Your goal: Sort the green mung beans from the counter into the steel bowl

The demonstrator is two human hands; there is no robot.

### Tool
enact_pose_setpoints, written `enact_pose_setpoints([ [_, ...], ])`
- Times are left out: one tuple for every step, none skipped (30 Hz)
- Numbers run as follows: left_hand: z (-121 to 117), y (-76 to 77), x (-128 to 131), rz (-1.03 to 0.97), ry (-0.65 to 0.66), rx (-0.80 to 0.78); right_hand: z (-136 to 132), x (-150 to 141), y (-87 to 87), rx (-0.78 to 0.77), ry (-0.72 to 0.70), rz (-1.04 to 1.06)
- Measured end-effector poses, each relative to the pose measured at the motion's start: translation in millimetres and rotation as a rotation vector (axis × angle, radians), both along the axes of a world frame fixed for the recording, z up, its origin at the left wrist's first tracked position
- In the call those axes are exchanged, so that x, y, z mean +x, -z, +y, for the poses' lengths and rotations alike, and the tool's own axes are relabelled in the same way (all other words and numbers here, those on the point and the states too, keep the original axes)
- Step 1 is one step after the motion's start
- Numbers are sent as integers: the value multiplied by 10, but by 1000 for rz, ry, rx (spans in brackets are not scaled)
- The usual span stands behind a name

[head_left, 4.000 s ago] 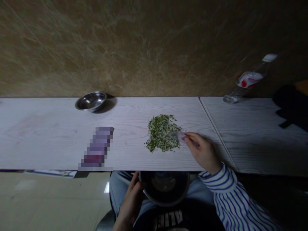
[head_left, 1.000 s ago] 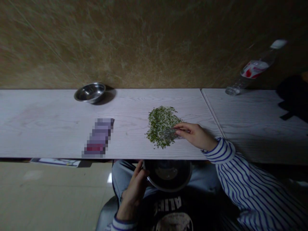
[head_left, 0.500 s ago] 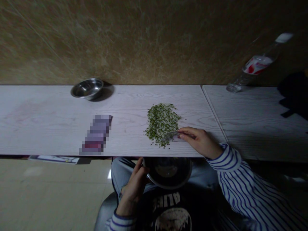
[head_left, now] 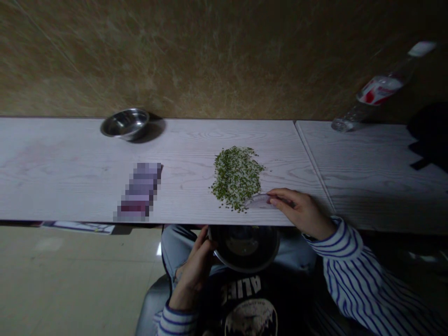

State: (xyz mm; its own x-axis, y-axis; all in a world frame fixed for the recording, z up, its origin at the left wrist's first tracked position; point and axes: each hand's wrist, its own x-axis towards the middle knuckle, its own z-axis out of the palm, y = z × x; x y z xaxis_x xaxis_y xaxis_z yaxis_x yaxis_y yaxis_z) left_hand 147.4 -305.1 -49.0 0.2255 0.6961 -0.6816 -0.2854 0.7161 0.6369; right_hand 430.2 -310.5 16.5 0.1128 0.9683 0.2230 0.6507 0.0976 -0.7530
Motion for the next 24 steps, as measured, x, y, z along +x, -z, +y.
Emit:
enact_pose_setpoints([
  [-1, 0, -1, 3, -4, 2, -9, 2, 3, 1, 6, 7],
  [-3, 8, -4, 7, -8, 9, -16, 7, 9, 0, 16, 11],
  [-6, 22, -8, 10, -6, 13, -21, 12, 16, -1, 27, 13],
  [-9, 40, -14, 13, -5, 16, -25, 16, 25, -3, 39, 13],
  [-14, 61, -19, 15, -3, 17, -27, 19, 35, -5, 47, 10],
  [-17, 81, -25, 18, -1, 14, -30, 19, 43, -4, 50, 6],
  [-20, 98, -29, 19, 1, 13, -33, 15, 50, -2, 47, 0],
  [-22, 109, -32, 17, 5, 14, -36, 10, 55, -1, 39, -6],
  [-22, 115, -34, 13, 9, 18, -40, 2, 56, 0, 30, -11],
  [-20, 112, -35, 11, 12, 21, -45, -5, 54, 3, 21, -16],
  [-17, 101, -33, 11, 14, 23, -50, -12, 50, 6, 14, -21],
  [-14, 83, -31, 13, 13, 24, -55, -18, 42, 8, 9, -24],
  [-10, 57, -27, 17, 10, 23, -59, -23, 33, 9, 9, -27],
  [-7, 27, -22, 21, 5, 20, -64, -26, 24, 9, 13, -30],
  [-3, -5, -17, 26, 2, 14, -68, -30, 15, 6, 20, -31],
  [-1, -37, -11, 22, 5, 4, -72, -34, 7, 4, 27, -32],
  [0, -65, -6, 21, 6, 2, -77, -41, 2, 1, 33, -33],
  [1, -88, -1, 21, 5, 3, -83, -50, -1, -3, 33, -32],
  [2, -104, 3, 23, 6, 2, -91, -60, 0, -6, 30, -32],
  [3, -113, 5, 25, 5, 1, -99, -72, 5, -7, 26, -32],
  [4, -115, 6, 26, 2, 0, -107, -83, 12, -8, 22, -31],
  [6, -113, 7, 27, -2, -2, -115, -93, 20, -10, 20, -30],
  [8, -109, 6, 25, -5, -3, -122, -100, 30, -11, 21, -28],
  [10, -103, 5, 25, -8, -4, -126, -105, 40, -9, 25, -26],
])
